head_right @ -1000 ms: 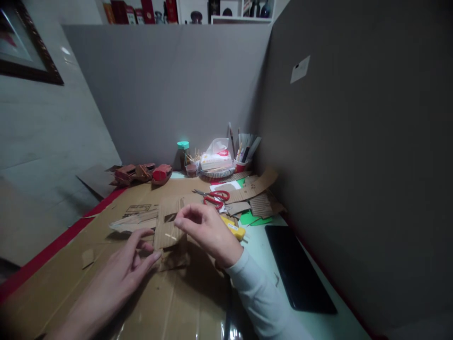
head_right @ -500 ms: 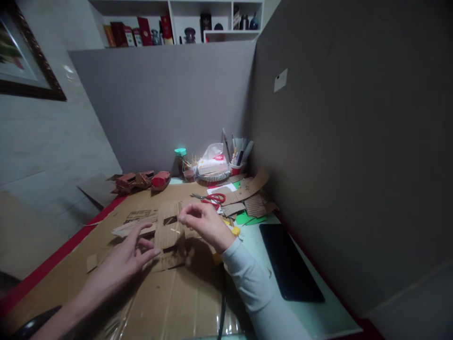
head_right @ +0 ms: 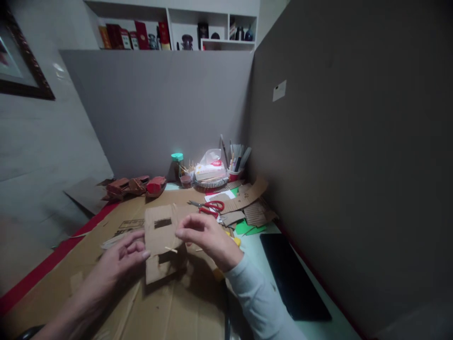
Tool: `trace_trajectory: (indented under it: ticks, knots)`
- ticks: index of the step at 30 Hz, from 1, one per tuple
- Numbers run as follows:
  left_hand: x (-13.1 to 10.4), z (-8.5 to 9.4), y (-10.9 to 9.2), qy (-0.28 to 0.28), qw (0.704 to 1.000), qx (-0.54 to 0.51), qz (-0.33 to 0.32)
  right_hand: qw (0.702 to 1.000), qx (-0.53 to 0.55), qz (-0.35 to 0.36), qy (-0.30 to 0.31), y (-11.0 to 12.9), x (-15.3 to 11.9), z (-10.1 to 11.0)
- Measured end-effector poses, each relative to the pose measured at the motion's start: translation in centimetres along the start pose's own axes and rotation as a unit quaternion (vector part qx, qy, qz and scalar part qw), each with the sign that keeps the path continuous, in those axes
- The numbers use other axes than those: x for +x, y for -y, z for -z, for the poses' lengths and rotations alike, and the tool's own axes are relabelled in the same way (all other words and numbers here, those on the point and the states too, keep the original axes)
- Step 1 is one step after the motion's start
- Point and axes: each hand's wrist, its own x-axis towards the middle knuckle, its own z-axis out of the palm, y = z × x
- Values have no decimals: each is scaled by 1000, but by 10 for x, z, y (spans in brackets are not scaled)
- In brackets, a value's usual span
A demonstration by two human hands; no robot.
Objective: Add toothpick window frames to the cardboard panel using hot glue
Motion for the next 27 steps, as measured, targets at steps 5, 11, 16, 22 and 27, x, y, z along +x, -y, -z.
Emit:
trace_trajectory:
  ticks: [5,11,16,22,27]
  knots:
    - [-15,1,-16,28,988,-142,60,999,33,7,3,2,-2,4]
    - [-11,2,-19,68,949,-292,95,994,101,5,32,2,-5,2]
    - [-7,-11,-9,188,895,-377,147,995,90,-1,34,5,-8,-6]
    - [-20,-30,-23,189,857,-438,195,995,92,-32,21,0,-9,-12]
    - [-16,-31,-18,179,862,-423,216,993,107,-55,19,0,-11,-13]
